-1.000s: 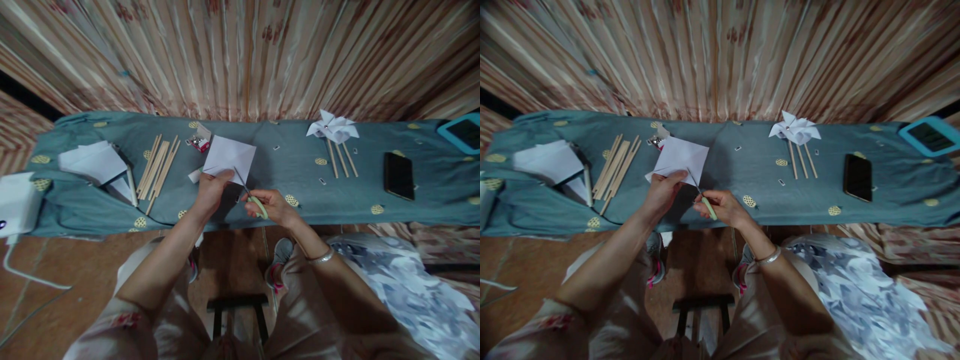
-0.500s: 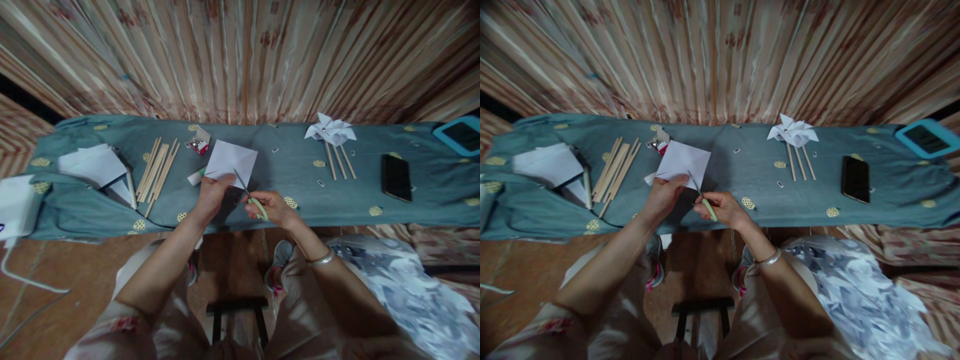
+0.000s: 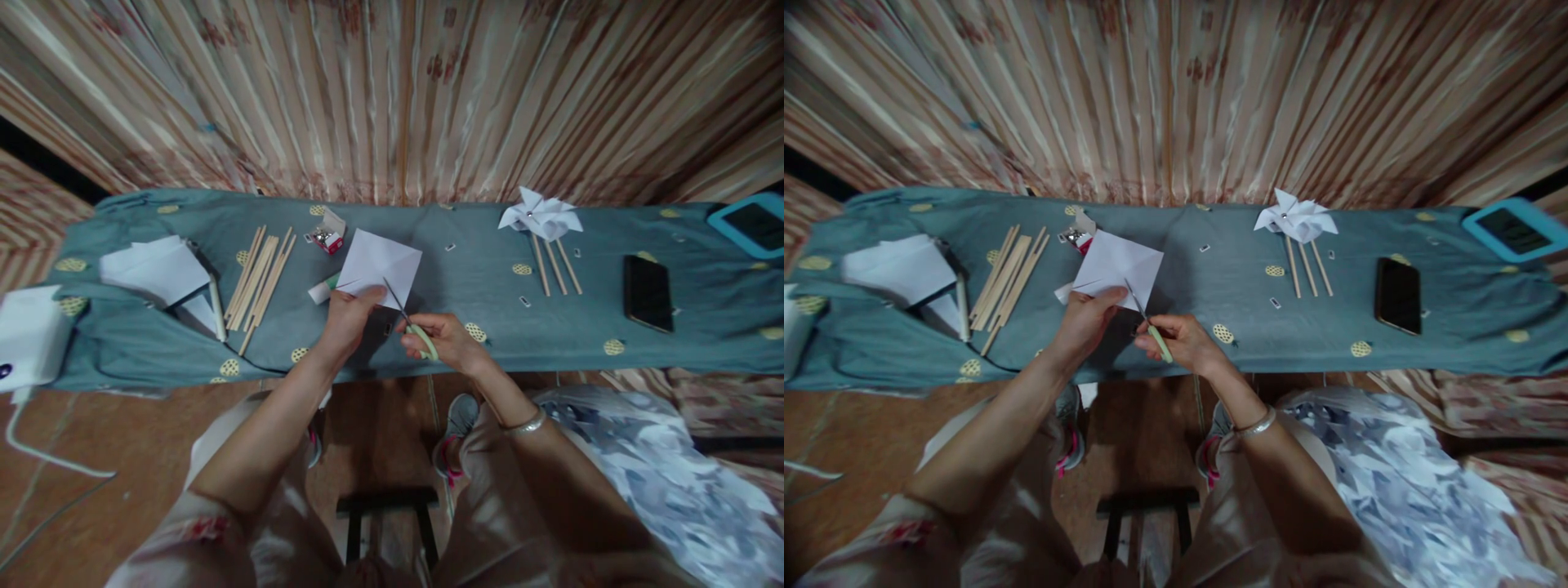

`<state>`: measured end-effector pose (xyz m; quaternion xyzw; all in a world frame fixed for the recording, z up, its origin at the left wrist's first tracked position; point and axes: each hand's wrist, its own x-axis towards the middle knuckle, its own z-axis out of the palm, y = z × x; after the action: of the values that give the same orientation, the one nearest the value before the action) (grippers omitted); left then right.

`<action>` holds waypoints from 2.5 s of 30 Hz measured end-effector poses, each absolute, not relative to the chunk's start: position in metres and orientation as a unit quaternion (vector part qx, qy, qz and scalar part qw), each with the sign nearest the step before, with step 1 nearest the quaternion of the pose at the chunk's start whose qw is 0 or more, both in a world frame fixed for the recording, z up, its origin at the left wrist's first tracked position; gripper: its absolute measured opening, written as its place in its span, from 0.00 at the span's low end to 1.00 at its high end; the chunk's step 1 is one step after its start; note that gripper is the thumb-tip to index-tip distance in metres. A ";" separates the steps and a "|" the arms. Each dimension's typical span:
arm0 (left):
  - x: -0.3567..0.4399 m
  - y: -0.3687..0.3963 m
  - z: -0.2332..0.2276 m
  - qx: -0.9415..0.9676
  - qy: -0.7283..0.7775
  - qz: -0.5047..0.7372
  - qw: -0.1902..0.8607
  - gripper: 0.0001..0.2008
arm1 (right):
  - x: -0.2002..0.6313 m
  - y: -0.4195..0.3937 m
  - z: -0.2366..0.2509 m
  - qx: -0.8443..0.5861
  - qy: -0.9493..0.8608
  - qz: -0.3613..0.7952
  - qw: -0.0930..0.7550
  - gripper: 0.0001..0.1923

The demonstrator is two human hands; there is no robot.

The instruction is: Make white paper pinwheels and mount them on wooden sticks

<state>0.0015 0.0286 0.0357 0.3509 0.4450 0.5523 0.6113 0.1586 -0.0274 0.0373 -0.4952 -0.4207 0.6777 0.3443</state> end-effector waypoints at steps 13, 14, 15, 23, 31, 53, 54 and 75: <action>0.002 0.027 0.038 0.345 0.438 0.554 0.618 0.10 | 0.161 -0.027 0.035 -0.494 -0.434 0.669 0.348 0.24; 0.002 0.027 0.038 0.344 0.439 0.553 0.619 0.10 | 0.161 -0.027 0.035 -0.494 -0.431 0.670 0.347 0.24; 0.002 0.027 0.038 0.344 0.439 0.552 0.620 0.10 | 0.161 -0.027 0.035 -0.495 -0.427 0.673 0.346 0.24; 0.002 0.027 0.038 0.341 0.433 0.551 0.627 0.10 | 0.159 -0.027 0.035 -0.496 -0.418 0.673 0.354 0.23; 0.004 0.027 0.042 0.298 0.407 0.570 0.649 0.15 | 0.157 -0.027 0.033 -0.496 -0.416 0.677 0.351 0.24; -0.010 0.035 0.037 0.360 0.437 0.543 0.619 0.12 | 0.193 -0.020 0.046 -0.549 -0.430 0.557 0.452 0.27; -0.008 0.032 0.035 0.379 0.444 0.517 0.626 0.12 | 0.194 -0.018 0.045 -0.553 -0.420 0.539 0.477 0.27; 0.002 0.016 0.027 0.535 0.464 0.312 0.634 0.11 | 0.202 0.012 0.035 -0.563 -0.367 0.391 0.629 0.20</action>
<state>0.0025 0.0164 0.0266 0.5347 0.4639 0.3119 0.6337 0.2020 0.0118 0.0353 -0.5634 -0.3669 0.3906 0.6288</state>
